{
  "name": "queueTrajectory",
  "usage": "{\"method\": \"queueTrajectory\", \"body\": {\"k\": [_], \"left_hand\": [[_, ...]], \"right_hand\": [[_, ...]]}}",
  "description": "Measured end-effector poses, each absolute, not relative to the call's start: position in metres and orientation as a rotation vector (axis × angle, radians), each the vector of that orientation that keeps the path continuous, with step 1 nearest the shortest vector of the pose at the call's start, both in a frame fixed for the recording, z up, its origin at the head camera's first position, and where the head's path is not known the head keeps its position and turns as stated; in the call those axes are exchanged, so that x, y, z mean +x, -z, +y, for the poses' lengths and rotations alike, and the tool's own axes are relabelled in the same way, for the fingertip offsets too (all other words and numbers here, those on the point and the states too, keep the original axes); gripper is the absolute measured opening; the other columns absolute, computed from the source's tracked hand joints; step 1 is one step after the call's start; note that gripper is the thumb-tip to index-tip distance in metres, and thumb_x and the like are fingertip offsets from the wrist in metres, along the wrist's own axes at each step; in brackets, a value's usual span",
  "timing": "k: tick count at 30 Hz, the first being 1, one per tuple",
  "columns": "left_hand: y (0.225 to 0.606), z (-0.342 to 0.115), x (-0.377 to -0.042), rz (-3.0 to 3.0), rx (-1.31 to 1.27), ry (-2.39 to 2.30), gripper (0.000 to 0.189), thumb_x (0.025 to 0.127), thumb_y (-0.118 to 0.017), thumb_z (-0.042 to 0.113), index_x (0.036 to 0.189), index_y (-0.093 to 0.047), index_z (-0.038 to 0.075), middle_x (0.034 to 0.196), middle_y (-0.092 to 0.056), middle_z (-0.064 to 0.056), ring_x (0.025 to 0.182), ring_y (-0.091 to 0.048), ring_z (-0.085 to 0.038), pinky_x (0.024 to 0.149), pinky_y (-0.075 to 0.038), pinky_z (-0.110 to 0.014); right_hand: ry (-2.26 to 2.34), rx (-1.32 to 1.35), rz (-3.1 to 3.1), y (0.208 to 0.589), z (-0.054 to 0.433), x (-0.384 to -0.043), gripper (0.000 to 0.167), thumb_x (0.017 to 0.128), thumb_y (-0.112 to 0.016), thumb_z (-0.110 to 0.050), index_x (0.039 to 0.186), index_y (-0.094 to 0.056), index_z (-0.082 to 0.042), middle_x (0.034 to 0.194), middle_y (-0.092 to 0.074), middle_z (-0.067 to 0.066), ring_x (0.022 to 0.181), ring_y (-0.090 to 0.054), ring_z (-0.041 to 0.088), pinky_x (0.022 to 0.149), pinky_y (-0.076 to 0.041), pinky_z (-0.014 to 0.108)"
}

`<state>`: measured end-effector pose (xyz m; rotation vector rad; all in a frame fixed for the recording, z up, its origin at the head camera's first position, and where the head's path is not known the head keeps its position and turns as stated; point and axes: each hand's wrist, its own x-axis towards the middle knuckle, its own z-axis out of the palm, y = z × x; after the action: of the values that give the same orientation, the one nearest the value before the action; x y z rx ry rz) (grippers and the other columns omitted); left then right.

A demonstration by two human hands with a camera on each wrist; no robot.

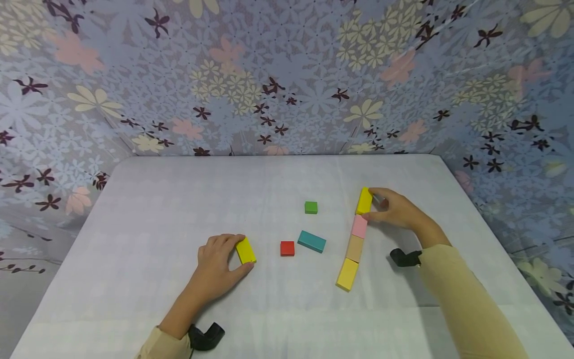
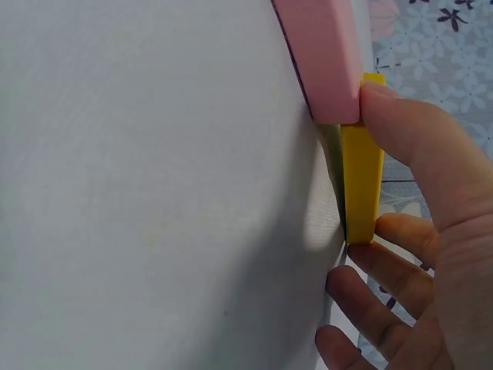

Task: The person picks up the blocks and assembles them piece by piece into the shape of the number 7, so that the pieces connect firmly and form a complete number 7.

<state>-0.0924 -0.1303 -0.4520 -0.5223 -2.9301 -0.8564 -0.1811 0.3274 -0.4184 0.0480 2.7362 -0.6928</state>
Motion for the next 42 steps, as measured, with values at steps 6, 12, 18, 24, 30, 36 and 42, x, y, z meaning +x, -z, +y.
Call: {"method": "queueTrajectory", "body": {"k": [6, 12, 18, 24, 30, 36, 42], "left_hand": [[0.452, -0.130, -0.093, -2.939, -0.516, 0.858, 0.062, 0.083, -0.076, 0.041, 0.136, -0.057, 0.016, 0.133, -0.058, -0.007, 0.125, -0.045, -0.030, 0.092, -0.032, -0.052], [0.451, -0.130, -0.093, -2.945, -0.504, 0.859, 0.062, 0.083, -0.076, 0.042, 0.136, -0.057, 0.016, 0.134, -0.058, -0.007, 0.126, -0.045, -0.030, 0.093, -0.032, -0.052], [0.450, -0.130, -0.094, -2.947, -0.507, 0.855, 0.063, 0.082, -0.076, 0.043, 0.136, -0.057, 0.016, 0.134, -0.058, -0.007, 0.125, -0.045, -0.030, 0.092, -0.032, -0.051], [0.450, -0.130, -0.094, -2.959, -0.502, 0.859, 0.063, 0.082, -0.077, 0.043, 0.136, -0.057, 0.016, 0.134, -0.057, -0.007, 0.126, -0.044, -0.030, 0.093, -0.032, -0.052], [0.450, -0.130, -0.094, -2.958, -0.504, 0.854, 0.064, 0.082, -0.077, 0.044, 0.137, -0.057, 0.016, 0.134, -0.057, -0.007, 0.126, -0.044, -0.031, 0.093, -0.032, -0.052], [0.449, -0.129, -0.094, -2.954, -0.499, 0.844, 0.063, 0.082, -0.077, 0.043, 0.136, -0.057, 0.016, 0.134, -0.058, -0.007, 0.125, -0.045, -0.031, 0.091, -0.032, -0.051], [0.449, -0.129, -0.095, -2.958, -0.499, 0.841, 0.062, 0.083, -0.076, 0.043, 0.136, -0.057, 0.017, 0.134, -0.058, -0.007, 0.125, -0.045, -0.031, 0.091, -0.032, -0.050]], "right_hand": [[0.713, 0.026, 2.738, 0.420, 0.329, -0.181, 0.113, 0.073, -0.074, -0.069, 0.157, -0.027, -0.011, 0.160, -0.028, 0.022, 0.129, -0.043, 0.042, 0.104, -0.040, 0.063], [0.725, -0.030, 2.770, 0.422, 0.331, -0.179, 0.108, 0.075, -0.075, -0.065, 0.156, -0.029, -0.008, 0.160, -0.029, 0.020, 0.131, -0.043, 0.042, 0.107, -0.038, 0.061], [0.713, -0.052, 2.772, 0.420, 0.331, -0.178, 0.105, 0.078, -0.074, -0.062, 0.156, -0.029, -0.008, 0.160, -0.029, 0.021, 0.131, -0.043, 0.043, 0.107, -0.038, 0.062], [0.652, -0.022, 2.829, 0.419, 0.323, -0.178, 0.105, 0.080, -0.068, -0.069, 0.157, -0.027, -0.009, 0.160, -0.027, 0.022, 0.137, -0.037, 0.046, 0.107, -0.034, 0.066], [0.505, 0.002, 3.000, 0.417, 0.310, -0.179, 0.097, 0.082, -0.065, -0.067, 0.155, -0.033, -0.012, 0.160, -0.027, 0.020, 0.140, -0.026, 0.047, 0.110, -0.025, 0.069], [0.483, -0.123, 3.045, 0.411, 0.291, -0.184, 0.084, 0.085, -0.066, -0.062, 0.150, -0.043, -0.015, 0.155, -0.038, 0.018, 0.139, -0.029, 0.045, 0.110, -0.022, 0.069], [0.553, -0.247, 2.948, 0.404, 0.260, -0.190, 0.072, 0.089, -0.069, -0.050, 0.150, -0.044, -0.020, 0.144, -0.054, 0.011, 0.134, -0.044, 0.036, 0.110, -0.032, 0.061]]}}
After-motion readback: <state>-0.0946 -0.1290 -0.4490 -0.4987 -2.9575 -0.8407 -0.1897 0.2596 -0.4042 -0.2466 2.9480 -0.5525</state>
